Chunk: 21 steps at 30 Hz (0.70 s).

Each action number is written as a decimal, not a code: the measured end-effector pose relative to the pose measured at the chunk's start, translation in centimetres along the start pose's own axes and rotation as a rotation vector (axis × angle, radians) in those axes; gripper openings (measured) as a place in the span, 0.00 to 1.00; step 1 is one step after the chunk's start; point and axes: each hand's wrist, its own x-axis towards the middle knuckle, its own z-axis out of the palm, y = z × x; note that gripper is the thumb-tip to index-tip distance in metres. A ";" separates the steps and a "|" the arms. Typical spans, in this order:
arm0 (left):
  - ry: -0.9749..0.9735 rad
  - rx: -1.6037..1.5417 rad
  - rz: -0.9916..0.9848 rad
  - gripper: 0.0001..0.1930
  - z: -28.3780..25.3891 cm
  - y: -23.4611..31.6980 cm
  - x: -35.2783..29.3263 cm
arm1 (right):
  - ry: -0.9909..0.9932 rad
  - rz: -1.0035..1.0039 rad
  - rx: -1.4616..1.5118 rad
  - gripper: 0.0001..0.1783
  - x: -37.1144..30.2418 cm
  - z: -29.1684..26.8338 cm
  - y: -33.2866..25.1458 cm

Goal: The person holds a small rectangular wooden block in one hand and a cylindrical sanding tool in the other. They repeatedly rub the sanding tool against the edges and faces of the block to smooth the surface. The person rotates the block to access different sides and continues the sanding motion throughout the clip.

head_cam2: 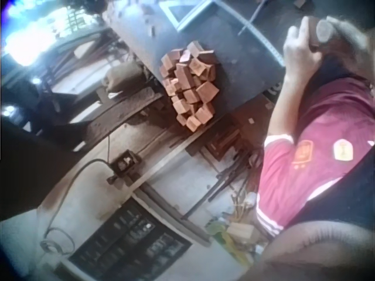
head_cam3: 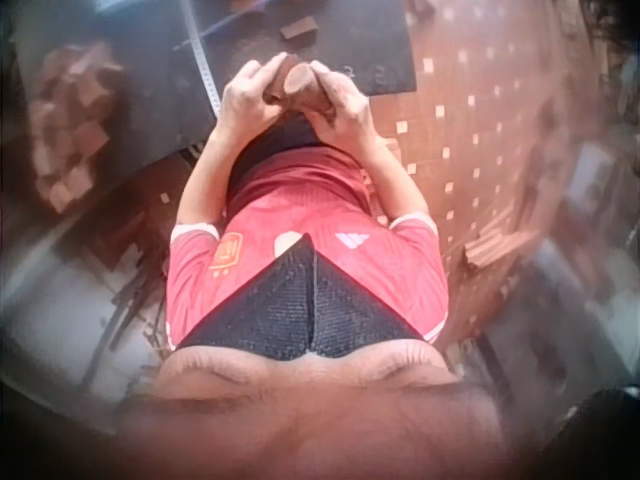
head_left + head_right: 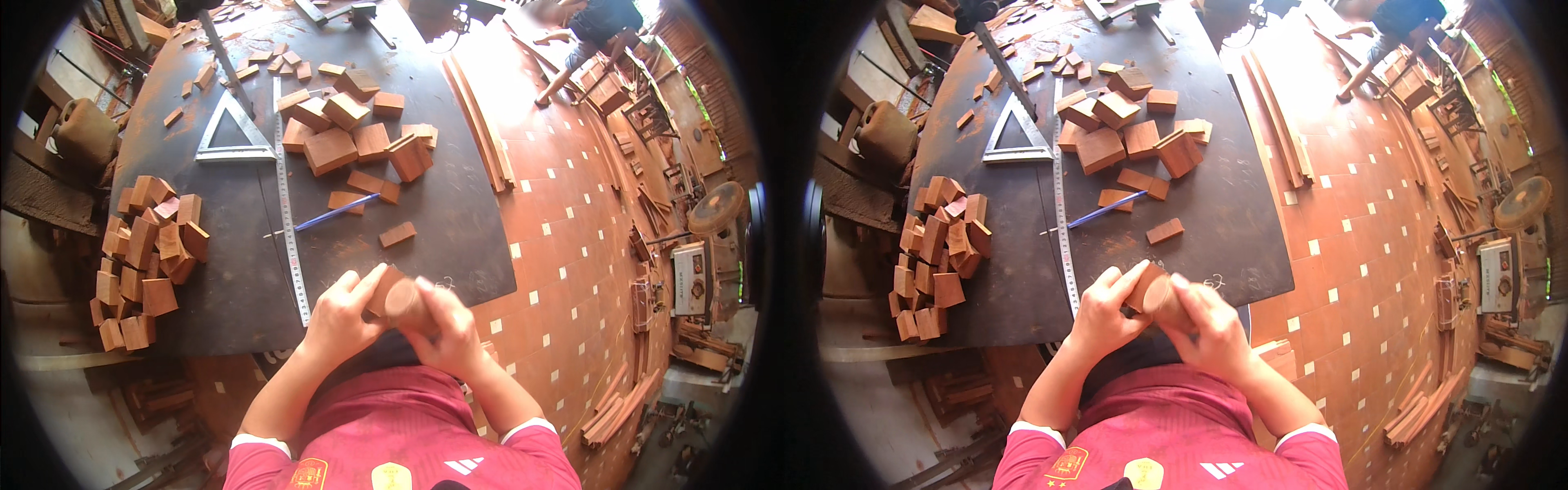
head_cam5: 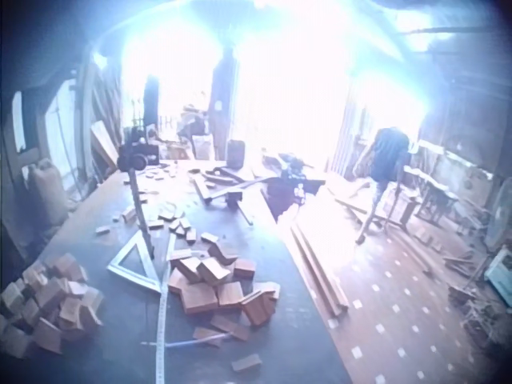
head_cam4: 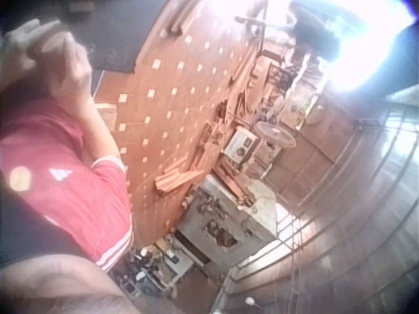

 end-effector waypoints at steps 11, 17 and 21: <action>0.027 0.009 -0.097 0.33 0.7 0.6 -0.5 | 0.110 0.149 -0.012 0.45 0.6 0.3 1.9; 0.021 -0.030 -0.112 0.31 0.2 1.1 -0.2 | -0.050 -0.005 0.070 0.45 -0.4 0.2 0.0; 0.027 0.001 -0.071 0.33 0.9 0.3 -0.6 | -0.006 0.022 0.088 0.45 -0.2 0.6 0.3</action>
